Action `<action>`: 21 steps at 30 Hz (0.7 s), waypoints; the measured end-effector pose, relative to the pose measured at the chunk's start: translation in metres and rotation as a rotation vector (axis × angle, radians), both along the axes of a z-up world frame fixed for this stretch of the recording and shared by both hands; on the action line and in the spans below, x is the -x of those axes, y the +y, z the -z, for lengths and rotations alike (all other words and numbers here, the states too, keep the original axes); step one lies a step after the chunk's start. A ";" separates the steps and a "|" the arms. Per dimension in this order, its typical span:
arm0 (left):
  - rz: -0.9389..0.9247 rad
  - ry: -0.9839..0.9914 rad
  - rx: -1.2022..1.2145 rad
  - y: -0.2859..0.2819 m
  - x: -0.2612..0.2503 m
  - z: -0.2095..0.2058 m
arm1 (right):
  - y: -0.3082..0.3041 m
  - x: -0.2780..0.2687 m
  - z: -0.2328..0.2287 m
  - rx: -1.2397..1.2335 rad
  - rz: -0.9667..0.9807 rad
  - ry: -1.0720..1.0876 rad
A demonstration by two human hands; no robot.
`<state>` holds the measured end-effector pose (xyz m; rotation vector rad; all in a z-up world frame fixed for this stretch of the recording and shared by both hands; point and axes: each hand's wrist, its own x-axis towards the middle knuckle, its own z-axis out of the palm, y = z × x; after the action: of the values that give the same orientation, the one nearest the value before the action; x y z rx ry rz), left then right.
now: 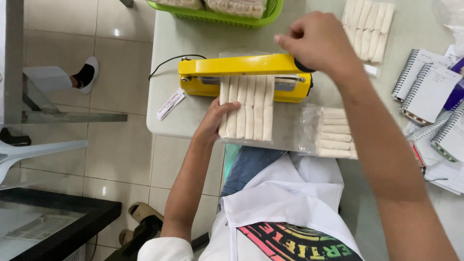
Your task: The person seals bags of packaged food items using a benchtop heat sealer, handling bags of different sizes and placing them into baskets.
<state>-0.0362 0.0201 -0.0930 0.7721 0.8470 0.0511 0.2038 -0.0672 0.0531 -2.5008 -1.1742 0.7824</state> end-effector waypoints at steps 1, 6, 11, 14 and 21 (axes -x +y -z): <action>0.002 0.002 0.003 -0.001 0.001 0.000 | -0.005 -0.009 0.025 0.003 0.002 0.002; -0.018 -0.028 0.009 -0.001 0.000 0.006 | -0.021 -0.036 0.108 -0.218 0.116 -0.112; -0.041 0.001 -0.009 -0.008 0.002 0.010 | -0.024 -0.034 0.111 -0.268 0.096 -0.128; -0.051 0.002 -0.013 -0.004 0.000 0.006 | -0.016 -0.034 0.098 -0.272 0.074 -0.135; -0.031 0.003 -0.011 -0.004 0.005 0.014 | -0.021 -0.034 0.110 -0.265 0.113 -0.108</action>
<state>-0.0410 0.0164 -0.1074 0.7698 0.8624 0.0820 0.2375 -0.0883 -0.0565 -2.3874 -1.0802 0.4360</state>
